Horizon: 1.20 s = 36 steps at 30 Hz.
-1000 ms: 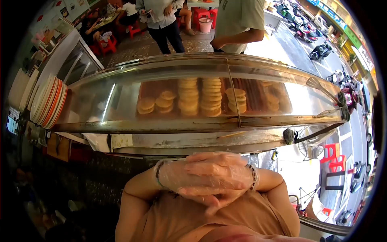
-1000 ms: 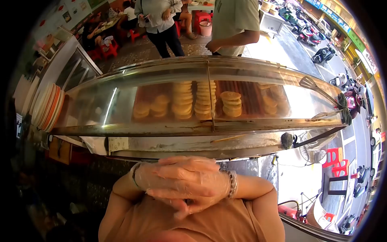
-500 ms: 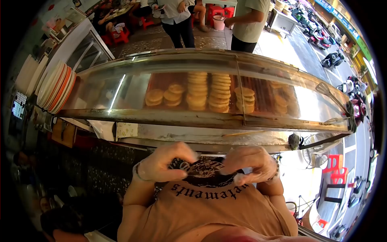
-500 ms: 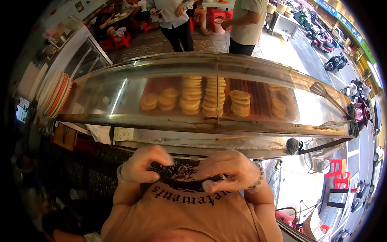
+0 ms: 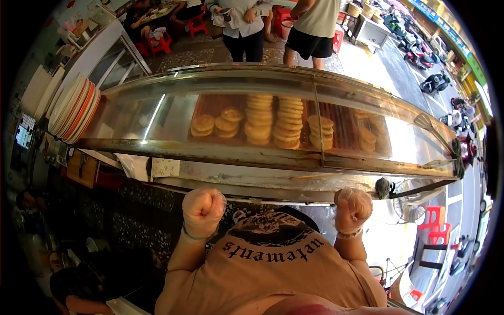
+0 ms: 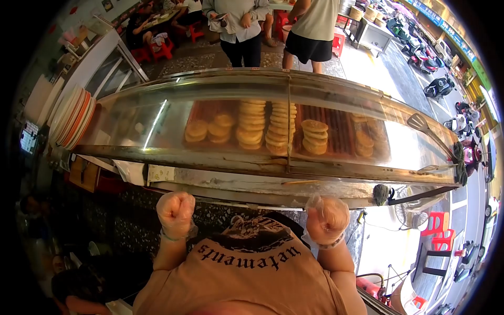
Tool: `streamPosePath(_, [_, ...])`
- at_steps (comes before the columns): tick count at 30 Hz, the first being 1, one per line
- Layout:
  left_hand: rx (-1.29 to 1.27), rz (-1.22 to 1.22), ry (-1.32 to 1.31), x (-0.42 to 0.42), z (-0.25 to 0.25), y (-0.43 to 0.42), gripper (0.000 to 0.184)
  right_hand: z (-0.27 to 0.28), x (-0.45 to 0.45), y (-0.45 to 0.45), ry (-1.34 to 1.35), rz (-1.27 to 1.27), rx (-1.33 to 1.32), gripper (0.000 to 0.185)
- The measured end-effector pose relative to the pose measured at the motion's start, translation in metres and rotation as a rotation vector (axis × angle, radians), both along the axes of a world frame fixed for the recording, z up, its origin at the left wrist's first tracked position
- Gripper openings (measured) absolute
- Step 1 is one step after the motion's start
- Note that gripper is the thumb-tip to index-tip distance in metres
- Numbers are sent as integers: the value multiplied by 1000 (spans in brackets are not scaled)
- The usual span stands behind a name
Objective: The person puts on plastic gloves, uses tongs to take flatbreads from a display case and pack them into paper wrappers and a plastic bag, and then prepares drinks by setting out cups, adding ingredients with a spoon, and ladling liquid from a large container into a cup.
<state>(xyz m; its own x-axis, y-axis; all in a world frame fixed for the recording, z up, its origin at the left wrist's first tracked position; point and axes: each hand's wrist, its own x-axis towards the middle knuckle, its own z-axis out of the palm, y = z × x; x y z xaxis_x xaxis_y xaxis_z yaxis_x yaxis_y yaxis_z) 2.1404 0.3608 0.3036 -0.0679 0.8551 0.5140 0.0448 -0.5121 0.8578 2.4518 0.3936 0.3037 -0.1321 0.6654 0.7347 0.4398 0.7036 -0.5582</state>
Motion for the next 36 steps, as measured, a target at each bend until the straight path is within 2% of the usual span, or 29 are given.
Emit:
streamPosePath(3, [35,41,52,3,6,0,42,-5,-2,2,17,-16,31,20])
streamPosePath(5, [128,88,230,5,12,1,41,-7,-3,7,63,109,91,23])
streamPosePath(6, [125,84,228,4,11,3,41,-4,-4,6,61,106,88,23])
streamPosePath(8, [249,101,390,2,10,6,40,5,-12,5,-59,60,127,25])
streamPosePath(12, [245,61,389,9,11,11,37,10,-26,7,-54,73,140,27])
streamPosePath(14, [321,15,449,22,11,14,37,2,-33,9,44,281,48,29])
streamPosePath(15, [307,-84,422,27,12,16,37,-4,-43,11,182,413,-33,31])
streamPosePath(16, [304,-74,421,33,11,18,37,-3,-45,10,180,423,-36,31])
streamPosePath(19, [382,-141,489,47,10,18,38,8,-48,8,4,512,-99,37])
streamPosePath(23, [301,-163,484,48,19,15,38,3,-43,12,31,495,-84,35])
streamPosePath(25, [343,-70,541,54,17,11,37,1,-36,14,68,615,-168,36])
streamPosePath(27, [326,-68,508,55,7,8,36,7,-28,14,-216,539,-190,36])
streamPosePath(28, [340,-28,484,54,2,5,35,1,-26,15,-257,575,-262,35])
streamPosePath(30, [362,135,521,49,-8,-1,27,-29,-17,26,-265,605,-279,28])
streamPosePath(31, [318,195,512,44,-11,-5,27,-40,-4,35,-381,568,-367,22])
streamPosePath(32, [267,257,506,39,-15,-9,28,-57,8,47,-313,526,-549,16])
streamPosePath(33, [255,309,376,36,-19,-10,29,-73,23,61,-524,318,-998,16])
streamPosePath(34, [244,368,245,34,-23,-9,31,-111,44,70,-553,166,-779,24])
streamPosePath(35, [266,289,166,33,-20,-6,32,-167,75,83,-974,38,-469,31])
streamPosePath(36, [291,219,86,32,-14,-2,34,-216,102,106,-716,-95,-1047,40])
